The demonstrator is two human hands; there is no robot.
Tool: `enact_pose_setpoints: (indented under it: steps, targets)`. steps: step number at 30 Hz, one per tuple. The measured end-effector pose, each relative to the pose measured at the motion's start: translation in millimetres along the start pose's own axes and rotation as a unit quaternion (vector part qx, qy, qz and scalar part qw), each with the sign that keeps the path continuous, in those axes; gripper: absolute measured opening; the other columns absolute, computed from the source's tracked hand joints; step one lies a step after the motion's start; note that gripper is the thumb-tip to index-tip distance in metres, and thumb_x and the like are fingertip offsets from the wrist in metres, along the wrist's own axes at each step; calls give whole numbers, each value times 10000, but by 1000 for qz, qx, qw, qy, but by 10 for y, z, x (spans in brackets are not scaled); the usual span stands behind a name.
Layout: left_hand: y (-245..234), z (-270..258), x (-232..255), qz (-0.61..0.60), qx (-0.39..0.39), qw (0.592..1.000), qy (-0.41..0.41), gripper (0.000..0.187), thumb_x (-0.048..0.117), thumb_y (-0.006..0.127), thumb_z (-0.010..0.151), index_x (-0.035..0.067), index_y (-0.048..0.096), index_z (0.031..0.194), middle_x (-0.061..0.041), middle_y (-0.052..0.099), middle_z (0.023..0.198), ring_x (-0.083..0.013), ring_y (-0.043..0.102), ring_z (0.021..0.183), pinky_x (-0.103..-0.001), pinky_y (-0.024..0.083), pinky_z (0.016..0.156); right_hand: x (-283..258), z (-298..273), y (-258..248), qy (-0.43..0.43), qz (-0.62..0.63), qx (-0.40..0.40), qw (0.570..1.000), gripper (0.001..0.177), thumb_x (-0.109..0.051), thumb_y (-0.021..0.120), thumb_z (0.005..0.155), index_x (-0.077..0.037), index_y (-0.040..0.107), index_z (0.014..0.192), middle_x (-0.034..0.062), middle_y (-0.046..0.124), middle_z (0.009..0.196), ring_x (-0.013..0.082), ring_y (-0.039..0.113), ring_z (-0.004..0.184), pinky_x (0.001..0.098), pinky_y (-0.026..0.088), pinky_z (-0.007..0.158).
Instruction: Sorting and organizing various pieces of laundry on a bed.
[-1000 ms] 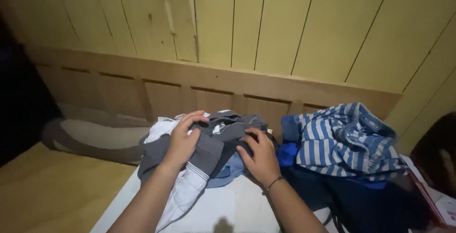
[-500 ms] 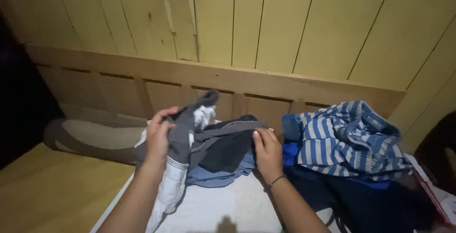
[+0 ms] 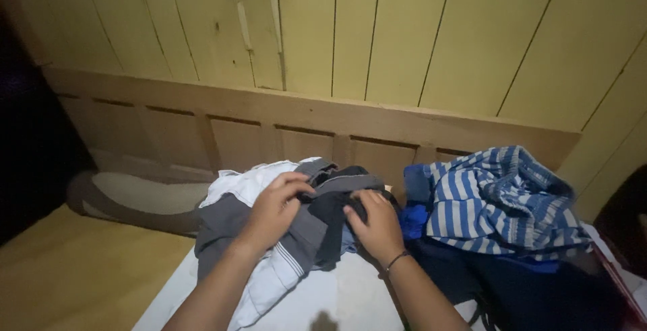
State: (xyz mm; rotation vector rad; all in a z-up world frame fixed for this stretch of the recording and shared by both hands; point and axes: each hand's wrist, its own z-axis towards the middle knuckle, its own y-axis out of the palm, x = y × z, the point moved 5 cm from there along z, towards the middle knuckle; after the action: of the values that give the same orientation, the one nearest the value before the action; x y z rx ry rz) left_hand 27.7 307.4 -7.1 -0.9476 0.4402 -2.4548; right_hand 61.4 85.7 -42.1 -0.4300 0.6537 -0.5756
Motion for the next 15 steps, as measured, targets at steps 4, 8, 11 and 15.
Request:
enact_pose_setpoints:
  steps: [4,8,11,15]
  targets:
    - [246,-12,339,218,-71,972,43,239,183,663,717,103,783,907,-111,646,1324,-361,481,1354,-580,304,1101,-92,3,-56,-25,23,-26,999,296,-199,717,787,-38,681,1033,179,689,1020,391,633,1011,454,493,866]
    - [430,-138,543,278,-84,953,90,416,383,761,693,32,750,917,-183,583,1346,-464,372,1391,-694,228,1082,40,-50,25,-31,40,-10,999,223,-140,676,855,-33,671,1050,177,687,1032,398,630,1035,458,490,887]
    - [484,-191,552,247,-52,962,101,690,515,804,692,-47,718,1082,-224,563,1333,-493,371,1356,-701,249,1042,58,-77,-21,-8,78,25,997,227,-73,633,883,-22,647,1104,186,663,1067,387,634,1034,441,511,889]
    - [520,-201,516,227,-26,971,64,665,423,806,678,-28,704,1156,-161,602,1278,-467,403,1341,-672,292,1020,-19,-115,-46,-99,24,47,994,331,-10,663,755,-28,636,1085,185,658,1052,404,627,1027,464,500,911]
